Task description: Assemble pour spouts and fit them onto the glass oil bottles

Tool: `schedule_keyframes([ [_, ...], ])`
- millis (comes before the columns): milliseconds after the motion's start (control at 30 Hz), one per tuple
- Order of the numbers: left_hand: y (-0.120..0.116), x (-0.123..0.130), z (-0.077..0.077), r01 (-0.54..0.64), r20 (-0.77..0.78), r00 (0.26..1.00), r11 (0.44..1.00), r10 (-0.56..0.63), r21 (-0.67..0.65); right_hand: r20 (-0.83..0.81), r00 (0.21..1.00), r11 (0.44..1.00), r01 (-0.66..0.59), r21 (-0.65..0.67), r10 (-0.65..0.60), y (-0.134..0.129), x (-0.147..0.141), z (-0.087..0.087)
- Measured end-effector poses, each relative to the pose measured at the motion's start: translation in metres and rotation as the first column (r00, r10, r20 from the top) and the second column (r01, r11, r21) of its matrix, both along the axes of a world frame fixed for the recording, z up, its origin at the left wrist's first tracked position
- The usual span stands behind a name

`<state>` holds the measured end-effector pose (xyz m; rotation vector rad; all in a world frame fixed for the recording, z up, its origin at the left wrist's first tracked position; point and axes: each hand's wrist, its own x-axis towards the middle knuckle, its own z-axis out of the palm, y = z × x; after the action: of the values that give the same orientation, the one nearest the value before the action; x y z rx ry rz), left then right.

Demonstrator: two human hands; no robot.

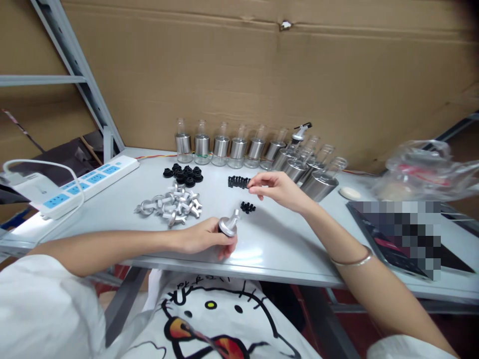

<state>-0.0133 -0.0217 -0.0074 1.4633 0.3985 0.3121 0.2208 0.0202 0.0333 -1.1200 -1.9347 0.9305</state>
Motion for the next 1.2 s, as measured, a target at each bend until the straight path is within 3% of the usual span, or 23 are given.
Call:
schedule_keyframes([
  [133,-0.001,0.000,0.001,0.002,0.018,1.000,1.000,-0.002,0.010,0.252,0.966,0.997,0.038,0.071,-0.055,0.009,0.010,-0.009],
  [267,-0.001,0.001,0.003,0.008,0.025,1.000,1.000,-0.008,-0.004,0.509,0.858,0.983,-0.037,0.182,-0.062,0.009,0.011,-0.011],
  [367,-0.001,0.000,0.004,0.009,0.016,1.000,1.000,-0.009,0.002,0.600,0.797,0.987,-0.034,0.155,-0.067,0.009,0.010,-0.011],
  [467,-0.001,0.000,0.005,0.006,0.010,1.000,1.000,-0.006,0.004,0.620,0.782,0.990,-0.022,0.139,-0.070,0.009,0.009,-0.013],
  [667,-0.002,0.001,0.005,-0.002,0.002,1.000,1.000,0.002,-0.004,0.647,0.763,0.980,-0.135,0.149,0.006,0.009,0.008,-0.013],
  [1200,-0.001,0.001,0.003,0.008,0.026,1.000,1.000,-0.009,0.028,0.632,0.775,0.992,-0.082,0.094,0.005,0.001,0.001,-0.010],
])
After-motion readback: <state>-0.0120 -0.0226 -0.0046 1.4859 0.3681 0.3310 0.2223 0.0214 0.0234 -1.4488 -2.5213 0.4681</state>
